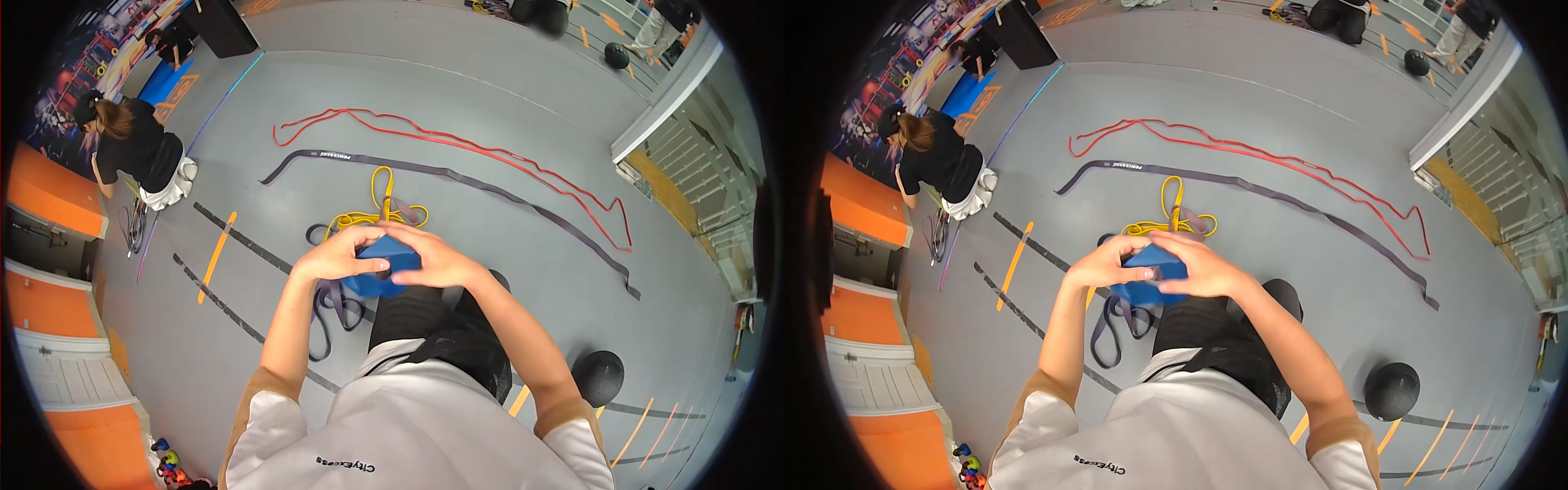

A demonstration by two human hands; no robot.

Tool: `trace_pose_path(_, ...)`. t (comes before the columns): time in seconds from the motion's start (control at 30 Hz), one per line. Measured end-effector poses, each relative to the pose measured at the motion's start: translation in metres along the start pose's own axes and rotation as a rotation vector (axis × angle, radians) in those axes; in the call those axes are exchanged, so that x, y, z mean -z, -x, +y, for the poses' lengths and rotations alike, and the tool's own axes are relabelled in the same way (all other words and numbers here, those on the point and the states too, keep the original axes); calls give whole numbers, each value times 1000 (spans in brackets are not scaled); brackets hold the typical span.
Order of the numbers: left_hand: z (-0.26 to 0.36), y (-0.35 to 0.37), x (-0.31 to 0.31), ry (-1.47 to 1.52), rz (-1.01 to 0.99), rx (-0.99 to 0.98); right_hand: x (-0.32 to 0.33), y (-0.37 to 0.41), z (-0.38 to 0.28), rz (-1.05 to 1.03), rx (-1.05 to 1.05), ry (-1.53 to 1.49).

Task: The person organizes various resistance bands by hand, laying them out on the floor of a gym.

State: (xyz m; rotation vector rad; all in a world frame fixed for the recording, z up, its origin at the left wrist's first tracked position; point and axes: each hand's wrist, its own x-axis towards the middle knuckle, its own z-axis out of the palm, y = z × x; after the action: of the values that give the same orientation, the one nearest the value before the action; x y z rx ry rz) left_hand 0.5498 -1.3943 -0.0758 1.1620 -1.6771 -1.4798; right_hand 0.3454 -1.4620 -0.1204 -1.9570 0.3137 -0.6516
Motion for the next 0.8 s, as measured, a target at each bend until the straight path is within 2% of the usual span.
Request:
trace_pose_path(0.03, 0, -9, 0, -37, 2, -118, 7, -9, 5, -115, -86, -49)
trace_pose_path(0.07, 11, -9, 11, 75, -72, 162, 17, -15, -3, -143, -225, -5)
trace_pose_path(0.17, 14, -17, 18, 43, -35, 180, 37, -4, 30, -122, -337, -178)
trace_pose_path(0.23, 9, -19, 23, -7, 93, 253, 55, 5, 23, 83, -337, -57)
trace_pose_path(0.27, 3, -18, 23, 0, 87, 256, 59, 8, 19, 84, -346, -57)
trace_pose_path(0.33, -18, -17, 23, -147, 135, 161, 67, 16, 12, 193, -369, -65)
trace_pose_path(0.4, -45, -15, 26, -124, 79, 149, 72, 23, 15, 195, -380, -112)
trace_pose_path(0.5, -66, -11, 16, 217, -37, 212, 74, 31, 17, 221, -365, -109)
trace_pose_path(0.6, -78, -17, -1, 262, -96, 233, 76, 41, 21, 227, -367, -63)
trace_pose_path(0.63, -84, -20, -5, 359, -295, 260, 79, 46, 23, 234, -379, -48)
trace_pose_path(0.73, -103, -27, -12, 183, -472, 358, 91, 69, 34, 259, -413, 19)
trace_pose_path(0.77, -119, -27, -15, 140, -479, 389, 97, 78, 39, 274, -426, 64)
trace_pose_path(0.8, -133, -27, -15, -44, -471, 363, 104, 87, 44, 281, -430, 67)
